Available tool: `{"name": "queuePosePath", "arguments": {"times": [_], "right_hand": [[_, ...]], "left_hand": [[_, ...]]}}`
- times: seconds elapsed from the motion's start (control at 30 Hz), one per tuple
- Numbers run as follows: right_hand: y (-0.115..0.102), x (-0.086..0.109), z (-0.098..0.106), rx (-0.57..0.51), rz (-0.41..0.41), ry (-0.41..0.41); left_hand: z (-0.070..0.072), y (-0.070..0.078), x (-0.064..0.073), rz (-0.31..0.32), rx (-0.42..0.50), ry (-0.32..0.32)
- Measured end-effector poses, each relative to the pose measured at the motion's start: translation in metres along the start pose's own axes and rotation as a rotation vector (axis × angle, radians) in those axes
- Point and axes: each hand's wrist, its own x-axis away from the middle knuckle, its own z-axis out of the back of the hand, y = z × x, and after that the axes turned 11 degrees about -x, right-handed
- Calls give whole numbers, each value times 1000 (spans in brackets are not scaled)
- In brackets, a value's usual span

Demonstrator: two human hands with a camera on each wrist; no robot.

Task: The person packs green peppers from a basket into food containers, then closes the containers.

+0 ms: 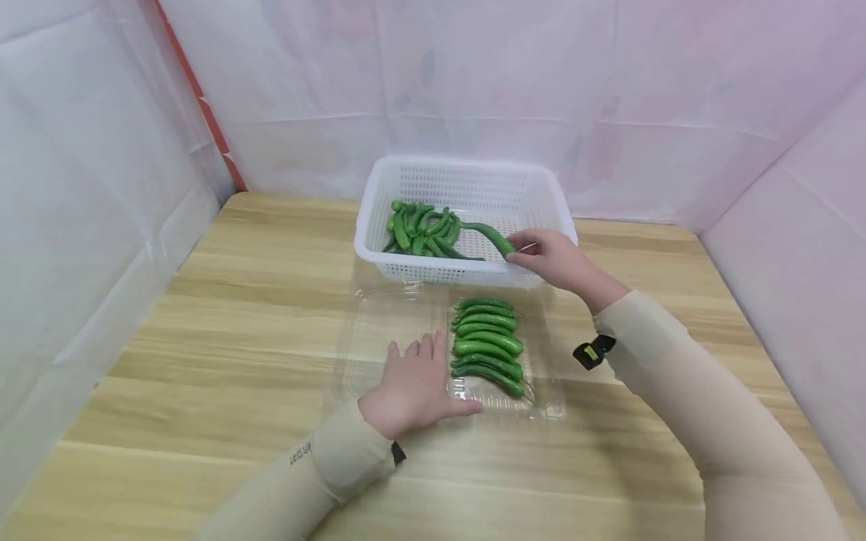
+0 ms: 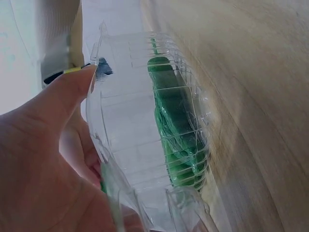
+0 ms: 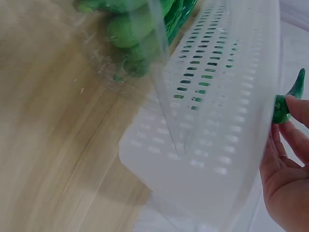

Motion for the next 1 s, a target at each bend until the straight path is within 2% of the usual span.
{"name": "queuePosePath", "arguments": {"times": [0.17, 0.27, 0.33, 0.43, 0.57, 0.67, 0.8, 1.0], "right_hand": [[-4, 22, 2, -30, 47, 44], [-7, 37, 2, -8, 72, 26], [-8, 47, -1, 1, 91, -15], [-11, 62, -7, 17, 112, -124], [-14, 80, -17, 102, 122, -294], [-17, 90, -26, 176, 164, -383], [-18, 97, -39, 230, 174, -441], [-21, 104, -55, 317, 101, -470]], "left_hand": [[1, -1, 1, 0, 2, -3], [1, -1, 1, 0, 2, -7], [1, -1, 1, 0, 2, -9], [1, -1, -1, -2, -10, -11], [0, -1, -2, -4, -21, -5], [0, -1, -3, -4, -25, -3], [1, -2, -3, 0, -22, -3], [-1, -1, -4, 3, -12, -5]]}}
